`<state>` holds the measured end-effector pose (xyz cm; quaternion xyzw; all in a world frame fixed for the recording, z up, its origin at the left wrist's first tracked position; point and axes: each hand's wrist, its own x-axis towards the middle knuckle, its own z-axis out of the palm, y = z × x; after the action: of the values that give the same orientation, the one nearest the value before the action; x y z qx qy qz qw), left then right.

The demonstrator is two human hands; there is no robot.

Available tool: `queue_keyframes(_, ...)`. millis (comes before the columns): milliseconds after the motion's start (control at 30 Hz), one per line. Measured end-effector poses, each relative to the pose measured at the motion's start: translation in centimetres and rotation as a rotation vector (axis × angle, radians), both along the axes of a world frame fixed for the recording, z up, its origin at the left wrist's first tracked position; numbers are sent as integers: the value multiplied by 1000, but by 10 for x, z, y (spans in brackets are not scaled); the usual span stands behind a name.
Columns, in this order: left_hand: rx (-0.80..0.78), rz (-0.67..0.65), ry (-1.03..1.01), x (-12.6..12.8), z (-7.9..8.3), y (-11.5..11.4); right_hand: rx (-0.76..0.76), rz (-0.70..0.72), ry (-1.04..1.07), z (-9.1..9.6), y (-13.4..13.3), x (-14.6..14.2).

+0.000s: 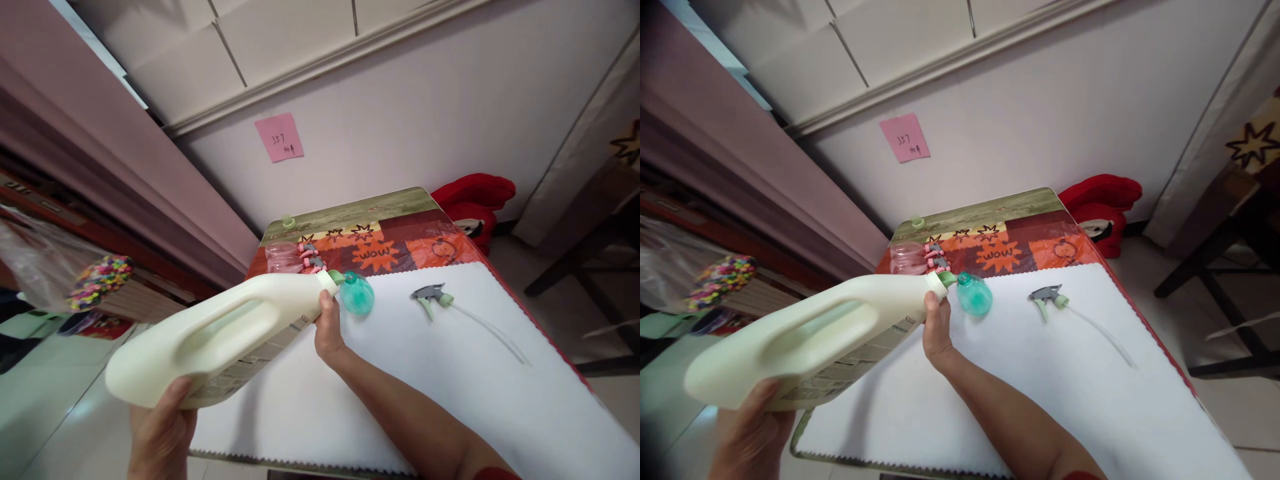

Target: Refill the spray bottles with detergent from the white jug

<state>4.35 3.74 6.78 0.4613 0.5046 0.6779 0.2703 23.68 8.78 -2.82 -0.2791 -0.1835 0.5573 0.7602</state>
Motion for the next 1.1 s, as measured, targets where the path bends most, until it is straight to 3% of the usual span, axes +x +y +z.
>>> queue_keyframes(233, -77, 95, -3, 4, 2, -6, 6, -1, -10, -1, 0, 0)
queue_keyframes(800, -4, 15, -28, 5, 7, -3, 5, 5, 2, 1, 0, 0)
queue_keyframes(1100, -68, 78, -2, 10, 10, -7, 16, 5, -10, 2, -1, 1)
